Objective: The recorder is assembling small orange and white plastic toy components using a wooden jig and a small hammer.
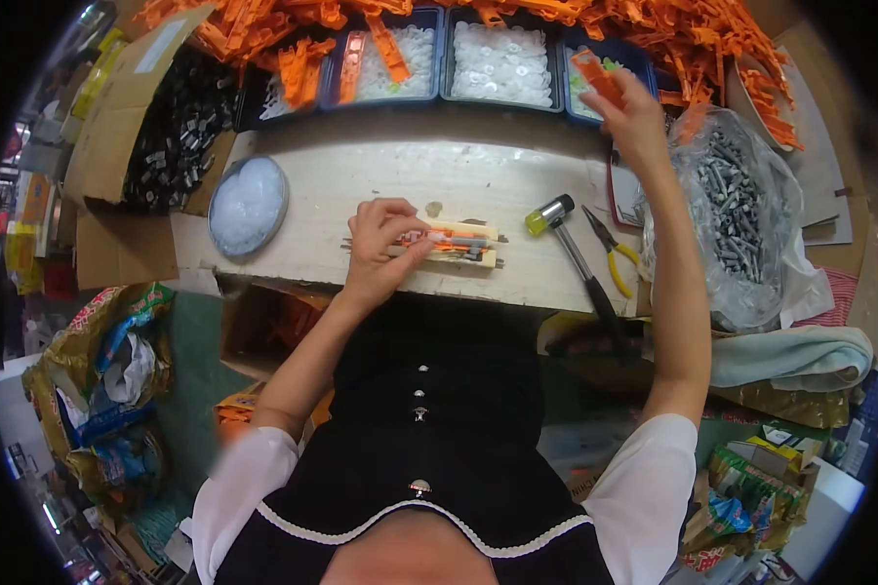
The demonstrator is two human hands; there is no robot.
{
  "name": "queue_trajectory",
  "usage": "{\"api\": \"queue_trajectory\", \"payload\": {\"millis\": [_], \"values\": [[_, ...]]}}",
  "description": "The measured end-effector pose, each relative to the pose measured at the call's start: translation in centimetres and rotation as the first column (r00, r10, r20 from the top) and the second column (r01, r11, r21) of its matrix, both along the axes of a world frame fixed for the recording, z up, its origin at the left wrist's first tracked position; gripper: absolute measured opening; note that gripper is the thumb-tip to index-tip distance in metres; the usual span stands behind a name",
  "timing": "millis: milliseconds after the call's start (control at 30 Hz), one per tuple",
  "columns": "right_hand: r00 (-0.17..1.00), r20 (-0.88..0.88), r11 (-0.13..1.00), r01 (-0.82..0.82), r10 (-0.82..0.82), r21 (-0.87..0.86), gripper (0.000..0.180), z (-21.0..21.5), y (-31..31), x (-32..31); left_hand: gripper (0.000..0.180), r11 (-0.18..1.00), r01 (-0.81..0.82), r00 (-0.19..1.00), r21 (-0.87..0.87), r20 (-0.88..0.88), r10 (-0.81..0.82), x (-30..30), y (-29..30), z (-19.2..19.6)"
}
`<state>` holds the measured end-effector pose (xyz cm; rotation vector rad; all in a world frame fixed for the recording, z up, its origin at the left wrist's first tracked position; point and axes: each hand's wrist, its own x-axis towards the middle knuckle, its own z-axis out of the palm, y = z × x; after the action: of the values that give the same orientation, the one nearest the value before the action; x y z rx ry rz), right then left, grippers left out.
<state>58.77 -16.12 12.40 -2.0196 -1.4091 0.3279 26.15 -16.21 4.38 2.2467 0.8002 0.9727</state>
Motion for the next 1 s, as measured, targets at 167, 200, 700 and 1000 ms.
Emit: {"api": "queue_trajectory", "payload": {"millis": [167, 200, 700, 1000], "values": [[0.955, 0.026, 0.954, -0.297, 0.296, 0.035, 0.026, -1.8, -3.5, -8.6, 0.024, 0.990, -0.007, 0.989, -0.139, 0.145, 0.028, -2.0, -0.2, -0.4], [0.942, 0.062, 0.943, -0.332, 0.329, 0.038, 0.025, -1.9, -4.3, -10.4, 0.024, 0.990, -0.009, 0.989, -0.139, 0.143, 0.029, -2.5, -0.3, -0.4], [0.830, 0.481, 0.922, -0.373, 0.282, 0.105, 0.023, -6.0, -6.4, -20.3, 0.035, 0.995, -0.072, 0.989, -0.068, 0.124, 0.080, -4.1, 0.2, -0.4], [0.833, 0.464, 0.925, -0.373, 0.300, 0.073, 0.025, -6.5, -6.3, -20.5, 0.036, 0.999, 0.023, 1.000, -0.029, -0.006, -0.024, -3.9, 1.4, -0.1]]}}
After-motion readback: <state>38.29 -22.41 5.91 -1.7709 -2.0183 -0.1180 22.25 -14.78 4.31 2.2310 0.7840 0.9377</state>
